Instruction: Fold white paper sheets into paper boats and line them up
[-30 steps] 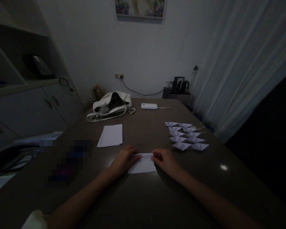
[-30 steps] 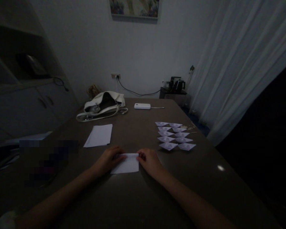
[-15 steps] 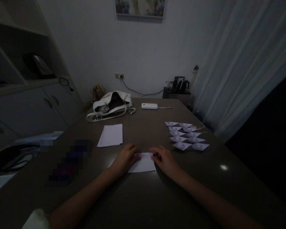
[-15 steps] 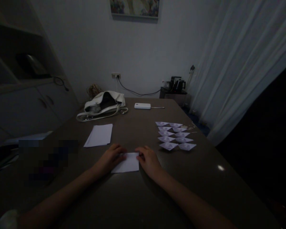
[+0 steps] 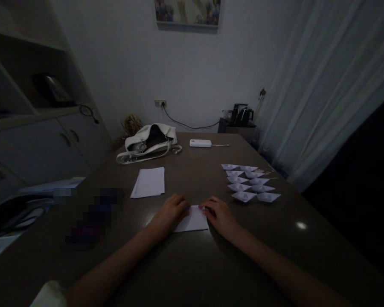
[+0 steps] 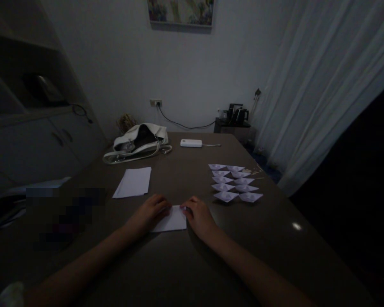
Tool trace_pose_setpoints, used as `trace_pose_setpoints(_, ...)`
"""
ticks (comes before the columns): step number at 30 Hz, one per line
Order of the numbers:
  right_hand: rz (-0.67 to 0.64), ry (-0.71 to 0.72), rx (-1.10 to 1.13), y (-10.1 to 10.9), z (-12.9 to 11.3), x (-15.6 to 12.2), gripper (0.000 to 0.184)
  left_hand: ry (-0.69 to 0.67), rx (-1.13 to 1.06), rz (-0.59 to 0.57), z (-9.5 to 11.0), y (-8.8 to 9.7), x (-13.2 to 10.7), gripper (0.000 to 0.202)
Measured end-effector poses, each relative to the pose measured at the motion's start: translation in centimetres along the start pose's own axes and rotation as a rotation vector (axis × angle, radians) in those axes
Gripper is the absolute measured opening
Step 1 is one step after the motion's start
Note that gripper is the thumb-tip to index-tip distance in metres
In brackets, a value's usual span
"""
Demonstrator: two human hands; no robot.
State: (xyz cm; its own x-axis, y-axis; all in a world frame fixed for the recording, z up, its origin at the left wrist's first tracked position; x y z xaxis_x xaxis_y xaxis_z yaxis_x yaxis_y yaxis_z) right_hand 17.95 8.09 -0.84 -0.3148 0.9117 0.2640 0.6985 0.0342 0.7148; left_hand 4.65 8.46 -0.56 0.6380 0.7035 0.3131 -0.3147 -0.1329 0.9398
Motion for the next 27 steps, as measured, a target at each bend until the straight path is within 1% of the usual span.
trace_pose_setpoints(6, 0.006, 0.005, -0.016, -0.1, -0.1, -0.1, 0.021, -0.04, 0.084, -0.046, 0.6, -0.2, 0.0, 0.015)
trace_pose_setpoints(13, 0.022, 0.034, -0.067, -0.3, -0.2, -0.2, 0.018, -0.062, 0.166, -0.141, 1.6, -0.4, -0.4, 0.023)
trace_pose_setpoints(15, 0.012, 0.049, -0.148, -0.4, -0.6, -0.3, 0.019, -0.054, 0.177, -0.157, 1.8, -0.4, -0.4, 0.023)
trace_pose_setpoints(17, -0.02, 0.099, -0.304, -0.8, -1.4, -0.4, 0.022, -0.042, 0.183, -0.167, 1.9, -0.3, -0.3, 0.021)
trace_pose_setpoints(21, -0.151, 0.248, -0.638, -2.5, -3.3, -0.5, 0.034, -0.009, 0.187, -0.173, 1.9, -0.4, -0.1, 0.019)
trace_pose_setpoints(24, -0.203, 0.275, -0.741, -3.3, -4.0, -0.3, 0.033, 0.033, 0.195, -0.165, 1.6, -0.6, -0.1, 0.017)
trace_pose_setpoints(27, -0.218, 0.263, -0.768, -3.5, -4.4, -0.1, 0.03, 0.075, 0.208, -0.16, 1.1, -0.8, -0.2, 0.017)
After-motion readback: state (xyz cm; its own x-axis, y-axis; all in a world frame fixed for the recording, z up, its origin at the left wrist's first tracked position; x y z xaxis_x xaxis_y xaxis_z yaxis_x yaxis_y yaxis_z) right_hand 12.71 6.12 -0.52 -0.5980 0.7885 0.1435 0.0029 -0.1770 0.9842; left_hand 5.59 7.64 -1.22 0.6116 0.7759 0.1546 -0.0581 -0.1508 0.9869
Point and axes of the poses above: each hand's wrist, its own x-axis towards the middle knuckle, its own y-axis out of the back of the hand, z = x × y, the point moved 8 cm from there along x, towards the middle knuckle, and after that the axes turned 3 degrees about x, right-handed, at the moved point
